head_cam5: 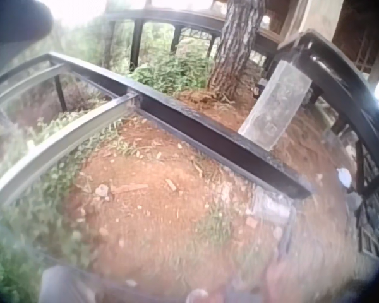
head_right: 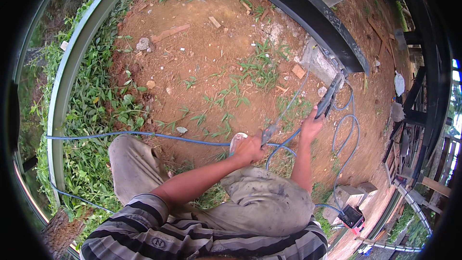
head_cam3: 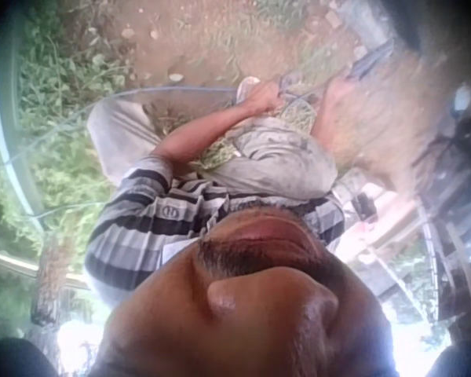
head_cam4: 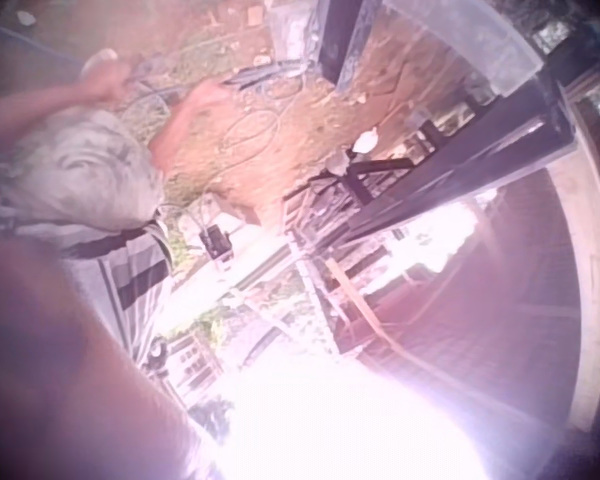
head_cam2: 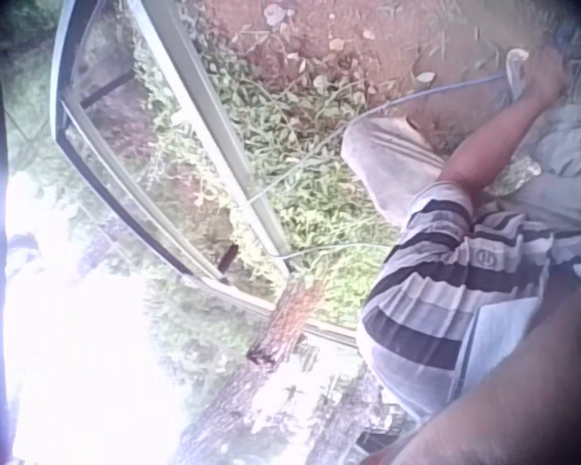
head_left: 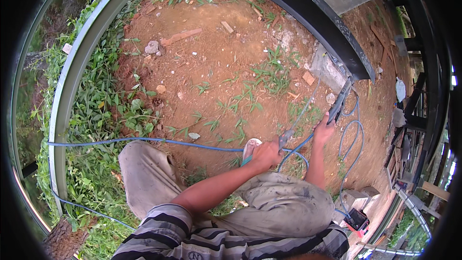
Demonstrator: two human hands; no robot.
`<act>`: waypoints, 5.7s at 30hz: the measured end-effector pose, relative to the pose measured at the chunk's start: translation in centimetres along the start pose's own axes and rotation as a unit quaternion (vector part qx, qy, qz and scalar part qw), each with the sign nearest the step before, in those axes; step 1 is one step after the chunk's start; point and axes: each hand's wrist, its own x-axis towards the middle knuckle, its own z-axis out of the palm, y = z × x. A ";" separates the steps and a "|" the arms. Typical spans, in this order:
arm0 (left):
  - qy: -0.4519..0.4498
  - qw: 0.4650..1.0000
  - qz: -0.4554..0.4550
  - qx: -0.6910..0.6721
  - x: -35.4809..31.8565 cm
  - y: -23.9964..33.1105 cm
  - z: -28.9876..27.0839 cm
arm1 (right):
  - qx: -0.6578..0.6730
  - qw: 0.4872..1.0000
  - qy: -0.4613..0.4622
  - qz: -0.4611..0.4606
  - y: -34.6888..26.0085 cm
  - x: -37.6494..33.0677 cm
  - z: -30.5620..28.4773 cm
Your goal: The person welds the joint of a black metal frame while sitting on the ground, using a welding electrode and grounding clamp.
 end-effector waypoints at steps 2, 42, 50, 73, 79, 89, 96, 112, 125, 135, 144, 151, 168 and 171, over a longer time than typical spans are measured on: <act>0.000 1.000 -0.004 0.001 0.2 -0.2 0.3 | 0.033 0.999 0.018 0.014 0.4 -0.2 0.2; -0.021 0.999 -0.027 -0.003 0.1 -0.2 0.3 | 0.050 0.999 0.010 0.002 0.2 -0.3 1.3; -0.016 1.000 -0.023 -0.011 0.0 -0.6 0.3 | 0.031 0.999 0.020 -0.018 -0.2 -1.6 1.8; -0.013 1.000 -0.020 -0.003 0.0 0.1 0.2 | 0.039 0.999 0.011 -0.019 0.2 -0.6 1.4; -0.024 0.999 -0.025 -0.010 -0.1 0.3 -0.1 | 0.003 1.000 0.005 -0.016 0.4 0.0 1.4; -0.017 1.000 -0.023 -0.012 0.2 -0.3 0.5 | 0.022 1.000 0.006 -0.017 0.4 -0.5 1.7; -0.015 1.000 -0.025 -0.003 -0.2 0.4 0.2 | 0.036 0.999 -0.006 -0.013 0.6 -0.2 1.4; -0.016 0.999 -0.026 -0.012 0.0 0.1 0.6 | 0.049 0.999 -0.001 -0.003 0.4 -0.4 1.8; -0.014 1.000 -0.021 -0.019 0.2 -0.5 1.1 | 0.070 0.997 -0.013 0.016 0.0 -0.8 1.9; -0.014 1.000 -0.020 -0.020 0.0 -0.1 0.7 | 0.060 0.998 -0.007 0.010 0.1 -0.5 1.9; 0.001 1.000 -0.009 -0.022 0.2 -0.6 1.2 | 0.108 0.994 -0.016 0.031 0.4 -0.3 2.3; 0.004 1.000 -0.006 -0.025 0.0 -0.8 1.4 | 0.122 0.992 -0.013 0.030 1.0 -0.4 2.1; 0.009 0.999 -0.014 -0.037 0.2 -0.3 0.9 | 0.150 0.987 -0.033 0.050 -0.1 -0.4 2.1; 0.009 0.999 -0.015 -0.028 0.5 -1.6 2.6 | 0.063 0.997 -0.018 0.027 -0.1 -1.5 2.3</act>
